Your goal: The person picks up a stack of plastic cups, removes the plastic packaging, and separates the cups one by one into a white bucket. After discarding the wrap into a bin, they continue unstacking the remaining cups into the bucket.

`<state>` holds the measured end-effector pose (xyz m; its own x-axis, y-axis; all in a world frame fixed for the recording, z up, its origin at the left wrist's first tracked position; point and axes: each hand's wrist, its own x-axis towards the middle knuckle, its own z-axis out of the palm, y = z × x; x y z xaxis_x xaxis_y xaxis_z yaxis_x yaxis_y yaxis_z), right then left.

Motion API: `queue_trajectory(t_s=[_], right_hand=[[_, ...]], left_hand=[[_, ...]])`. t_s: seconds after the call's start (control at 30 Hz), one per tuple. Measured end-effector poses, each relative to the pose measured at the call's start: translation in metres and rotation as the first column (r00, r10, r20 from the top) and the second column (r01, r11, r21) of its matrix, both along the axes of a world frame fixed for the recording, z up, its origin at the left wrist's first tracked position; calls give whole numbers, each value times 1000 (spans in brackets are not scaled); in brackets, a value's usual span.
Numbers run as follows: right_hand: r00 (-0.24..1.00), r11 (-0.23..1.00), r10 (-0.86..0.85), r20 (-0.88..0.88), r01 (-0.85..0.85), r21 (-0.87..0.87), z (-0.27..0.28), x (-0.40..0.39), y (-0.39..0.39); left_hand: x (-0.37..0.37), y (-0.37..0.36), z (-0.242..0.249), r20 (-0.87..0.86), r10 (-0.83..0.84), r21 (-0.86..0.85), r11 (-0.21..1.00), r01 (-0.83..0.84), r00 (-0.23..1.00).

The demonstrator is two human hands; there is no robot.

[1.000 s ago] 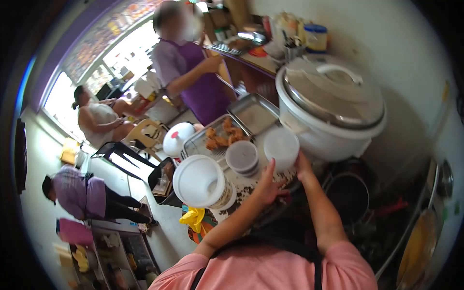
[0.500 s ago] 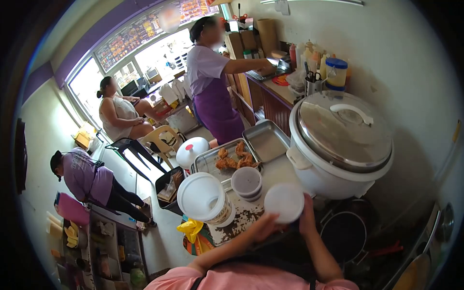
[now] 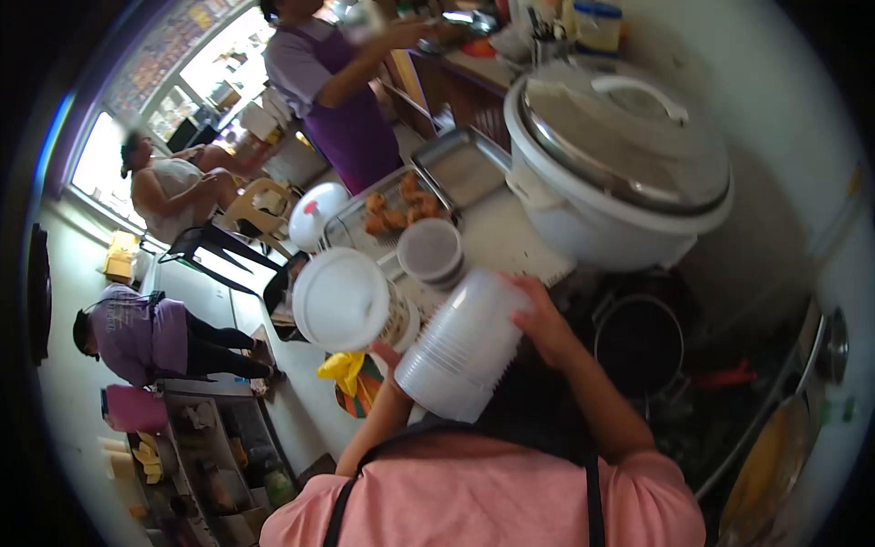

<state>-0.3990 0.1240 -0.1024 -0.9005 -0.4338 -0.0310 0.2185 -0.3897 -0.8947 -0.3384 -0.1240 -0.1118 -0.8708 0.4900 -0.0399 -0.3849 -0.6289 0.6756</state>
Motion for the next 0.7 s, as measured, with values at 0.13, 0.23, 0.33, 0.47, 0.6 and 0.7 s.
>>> queue_trajectory(t_s=[0.13, 0.23, 0.33, 0.47, 0.6, 0.7], right_hand=[[979, 992, 122, -161, -121, 18, 23, 0, -6], [967, 988, 152, -203, -150, 23, 27, 3, -7], [969, 986, 166, -182, -163, 35, 35, -1, -2], [978, 986, 144, -151, -129, 104, 52, -3, -1], [972, 990, 118, -203, -100, 97, 64, 0, -2], [975, 994, 100, -197, -92, 53, 60, -3, 1]], left_hand=[[6, -2, -16, 265, -2, 142, 989, -37, 964], [5, 0, 1, 196, -36, 54, 998, 26, 980], [-4, 2, 18, 224, -68, -58, 995, 82, 972], [-12, 3, 41, 276, -111, -219, 960, 175, 955], [-15, 1, 38, 301, -180, -161, 958, 235, 937], [-12, 6, 50, 323, -130, -207, 957, 204, 937]])
